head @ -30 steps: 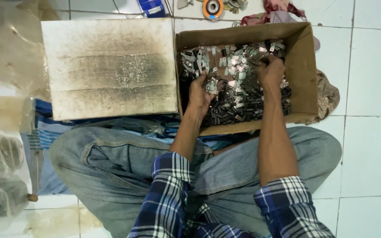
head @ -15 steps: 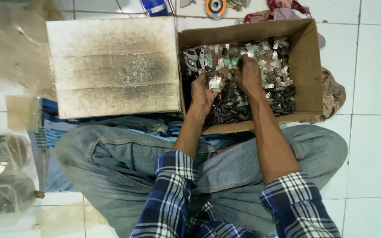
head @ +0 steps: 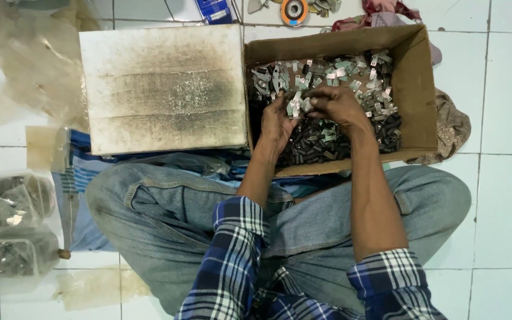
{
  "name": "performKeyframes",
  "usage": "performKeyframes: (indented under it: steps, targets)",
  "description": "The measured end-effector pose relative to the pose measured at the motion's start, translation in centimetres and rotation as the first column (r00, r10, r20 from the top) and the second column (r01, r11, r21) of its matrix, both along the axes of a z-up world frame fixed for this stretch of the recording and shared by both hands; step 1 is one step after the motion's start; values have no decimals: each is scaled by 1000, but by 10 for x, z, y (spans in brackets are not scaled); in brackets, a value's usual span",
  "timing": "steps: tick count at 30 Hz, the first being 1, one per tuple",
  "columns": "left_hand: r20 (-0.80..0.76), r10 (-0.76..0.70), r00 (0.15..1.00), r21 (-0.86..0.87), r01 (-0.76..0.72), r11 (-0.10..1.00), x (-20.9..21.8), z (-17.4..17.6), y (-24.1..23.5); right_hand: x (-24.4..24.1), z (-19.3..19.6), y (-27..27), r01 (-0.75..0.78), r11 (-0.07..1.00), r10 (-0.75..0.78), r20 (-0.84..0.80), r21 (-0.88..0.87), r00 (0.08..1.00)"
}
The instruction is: A person sits on the floor and sorts small metal components by picking them up from a board and placing them into a cardboard box.
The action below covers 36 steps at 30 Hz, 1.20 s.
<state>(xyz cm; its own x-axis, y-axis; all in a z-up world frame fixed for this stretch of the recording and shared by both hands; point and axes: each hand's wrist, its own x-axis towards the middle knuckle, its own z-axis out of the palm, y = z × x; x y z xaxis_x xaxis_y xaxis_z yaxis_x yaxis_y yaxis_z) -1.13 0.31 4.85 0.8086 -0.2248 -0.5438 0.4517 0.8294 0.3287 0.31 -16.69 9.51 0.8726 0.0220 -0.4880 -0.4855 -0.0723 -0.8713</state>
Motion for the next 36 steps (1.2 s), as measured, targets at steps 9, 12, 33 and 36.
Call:
performKeyframes:
  steps: [9, 12, 33, 36]
  targets:
    - [-9, 11, 1000, -79, -12, 997, 8, -19, 3, 8, 5, 0, 119, 992, -117, -38, 43, 992]
    - [10, 12, 1000, -86, -12, 996, 0, -14, 3, 11, -5, -4, 127, 991, -126, -27, 35, 992]
    - [57, -40, 998, 217, 27, 976, -13, -39, -29, -19, -48, -22, 161, 981, -143, 163, -105, 976]
    - [99, -48, 994, 228, 25, 973, -22, -11, -44, -42, 9, -5, 157, 955, -98, 234, -252, 967]
